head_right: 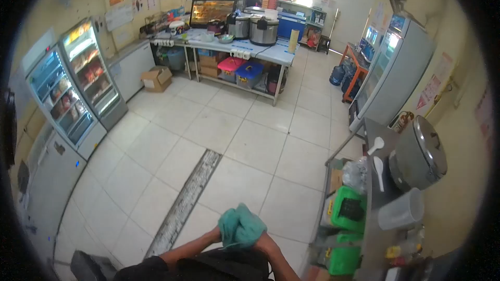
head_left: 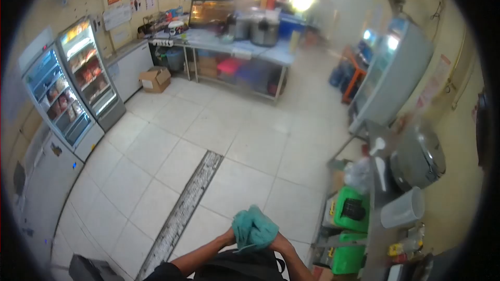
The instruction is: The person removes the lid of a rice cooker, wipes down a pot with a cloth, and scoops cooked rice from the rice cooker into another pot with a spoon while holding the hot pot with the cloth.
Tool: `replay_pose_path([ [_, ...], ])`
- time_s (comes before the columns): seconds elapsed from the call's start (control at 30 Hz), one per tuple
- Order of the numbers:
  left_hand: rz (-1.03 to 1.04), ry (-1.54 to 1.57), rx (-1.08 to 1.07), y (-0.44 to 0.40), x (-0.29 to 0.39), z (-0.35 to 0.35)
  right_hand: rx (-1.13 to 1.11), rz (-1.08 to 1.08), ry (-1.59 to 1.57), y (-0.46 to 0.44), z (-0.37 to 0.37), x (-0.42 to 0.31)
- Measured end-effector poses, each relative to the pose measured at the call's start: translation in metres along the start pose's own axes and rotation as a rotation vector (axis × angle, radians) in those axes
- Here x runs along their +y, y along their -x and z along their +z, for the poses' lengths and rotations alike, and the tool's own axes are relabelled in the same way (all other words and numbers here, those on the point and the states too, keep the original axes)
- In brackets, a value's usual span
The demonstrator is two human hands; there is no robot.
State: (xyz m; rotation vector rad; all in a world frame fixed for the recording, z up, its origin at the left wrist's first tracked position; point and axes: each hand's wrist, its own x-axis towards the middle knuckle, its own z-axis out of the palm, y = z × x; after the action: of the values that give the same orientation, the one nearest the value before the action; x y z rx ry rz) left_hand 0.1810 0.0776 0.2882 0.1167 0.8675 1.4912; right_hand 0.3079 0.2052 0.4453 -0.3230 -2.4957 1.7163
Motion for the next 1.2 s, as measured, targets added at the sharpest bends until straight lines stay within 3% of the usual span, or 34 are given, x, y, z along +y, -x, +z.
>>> replay_pose_path([
  [0.03,0.124,-0.051,0.038,-0.033,0.017,0.001,0.013,-0.050,0.025,-0.024,-0.015,0.009],
  [0.13,0.180,-0.305,0.101,-0.119,0.083,0.009,0.006,-0.265,0.055,-0.100,-0.072,0.039],
  [0.2,0.049,-0.142,0.137,-0.188,0.105,-0.009,-0.042,-0.265,-0.066,-0.157,-0.114,0.056],
  [0.23,0.053,-0.131,0.135,-0.222,0.115,-0.007,-0.095,-0.278,-0.084,-0.189,-0.138,0.066],
  [0.3,0.130,0.257,0.227,-0.278,0.158,-0.017,-0.204,-0.300,-0.121,-0.252,-0.187,0.085],
  [0.33,0.190,0.237,0.278,-0.296,0.189,-0.010,-0.201,-0.221,-0.091,-0.285,-0.218,0.065],
  [0.4,0.228,0.290,0.315,-0.328,0.253,-0.008,-0.263,0.011,0.106,-0.333,-0.259,0.115],
  [0.5,0.375,0.487,0.278,-0.386,0.322,-0.043,-0.303,0.180,0.375,-0.437,-0.327,0.138],
  [0.57,0.494,0.583,0.300,-0.413,0.372,-0.061,-0.334,0.157,0.356,-0.504,-0.366,0.139],
  [0.63,0.561,0.588,0.525,-0.446,0.418,-0.079,-0.326,0.154,0.340,-0.573,-0.393,0.148],
  [0.73,0.669,0.648,0.553,-0.513,0.468,-0.146,-0.307,0.158,0.334,-0.674,-0.424,0.192],
  [0.77,0.664,0.631,0.561,-0.529,0.489,-0.172,-0.289,0.193,0.299,-0.705,-0.428,0.199],
  [0.83,0.637,0.678,0.400,-0.569,0.519,-0.213,-0.273,0.242,0.275,-0.766,-0.445,0.197],
  [0.87,0.631,0.660,0.210,-0.588,0.533,-0.241,-0.265,0.292,0.267,-0.784,-0.459,0.199],
  [0.9,0.612,0.678,0.204,-0.613,0.558,-0.240,-0.262,0.316,0.275,-0.807,-0.481,0.204],
  [0.97,0.542,0.499,0.324,-0.647,0.636,-0.231,-0.171,0.310,0.040,-0.848,-0.510,0.218],
  [1.07,0.502,0.370,0.500,-0.712,0.747,-0.201,0.010,0.377,0.091,-0.902,-0.565,0.242],
  [1.2,0.510,0.290,0.524,-0.827,0.846,-0.215,0.145,0.437,0.051,-0.988,-0.639,0.284],
])
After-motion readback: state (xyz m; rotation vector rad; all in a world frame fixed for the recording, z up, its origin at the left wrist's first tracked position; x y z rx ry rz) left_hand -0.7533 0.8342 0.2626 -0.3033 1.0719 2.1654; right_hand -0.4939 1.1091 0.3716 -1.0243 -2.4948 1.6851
